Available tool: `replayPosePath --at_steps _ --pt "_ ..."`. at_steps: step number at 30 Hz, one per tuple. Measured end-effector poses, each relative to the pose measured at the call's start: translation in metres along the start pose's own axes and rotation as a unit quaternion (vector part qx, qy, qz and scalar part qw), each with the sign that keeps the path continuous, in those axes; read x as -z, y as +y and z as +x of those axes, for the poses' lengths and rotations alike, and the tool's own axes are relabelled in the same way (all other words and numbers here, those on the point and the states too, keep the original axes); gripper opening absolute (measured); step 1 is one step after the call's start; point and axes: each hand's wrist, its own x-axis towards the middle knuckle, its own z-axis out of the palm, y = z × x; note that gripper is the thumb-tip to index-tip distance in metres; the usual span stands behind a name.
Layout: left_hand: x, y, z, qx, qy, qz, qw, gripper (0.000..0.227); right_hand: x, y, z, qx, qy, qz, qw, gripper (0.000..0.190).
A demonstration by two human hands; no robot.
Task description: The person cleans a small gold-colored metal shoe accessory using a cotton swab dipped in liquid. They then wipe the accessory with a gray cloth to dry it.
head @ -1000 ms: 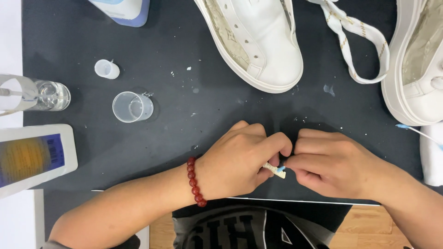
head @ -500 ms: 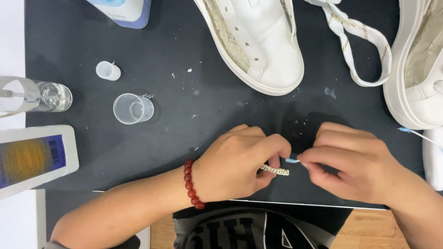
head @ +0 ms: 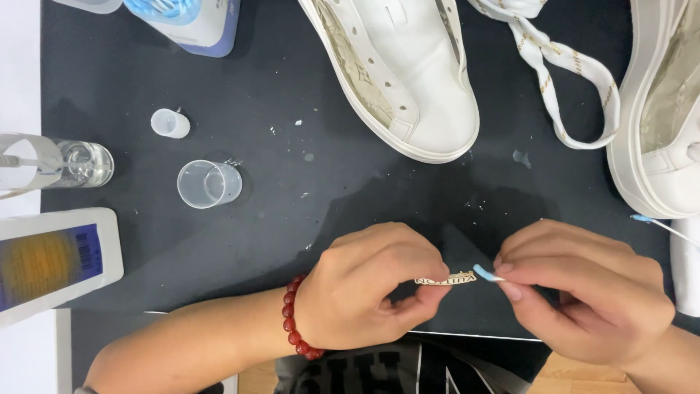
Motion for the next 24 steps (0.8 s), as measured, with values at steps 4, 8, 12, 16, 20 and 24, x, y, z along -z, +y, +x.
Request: replayPosePath --at_steps 4,8,12,16,20,24 --pt "0.0 0.0 -0.001 -0.006 -0.003 -0.013 1.0 0.034 -0.001 -0.001 0.0 0.016 -0.009 0.011 1.0 0.016" --pt "0.002 0.002 0.003 -0.017 -0.006 -0.02 1.0 0.034 -0.002 -0.001 0.0 0.01 -0.026 -0.007 1.0 0.017" --pt "0.003 0.005 0.007 -0.022 -0.004 -0.022 1.0 0.033 -0.004 -0.001 -0.001 0.022 -0.029 -0.027 0.999 0.017" --pt "0.002 0.004 0.005 -0.027 -0.001 -0.02 0.999 0.033 -0.004 0.0 0.0 0.023 -0.032 -0.029 0.999 0.018" --pt "-0.002 -0.001 -0.002 -0.027 0.0 -0.015 1.0 0.032 -0.006 0.003 -0.004 0.06 -0.03 -0.057 0.996 0.018" --pt "-0.004 -0.003 -0.004 -0.029 -0.003 -0.016 0.999 0.032 -0.004 -0.001 -0.001 0.104 -0.044 -0.103 0.988 0.02"
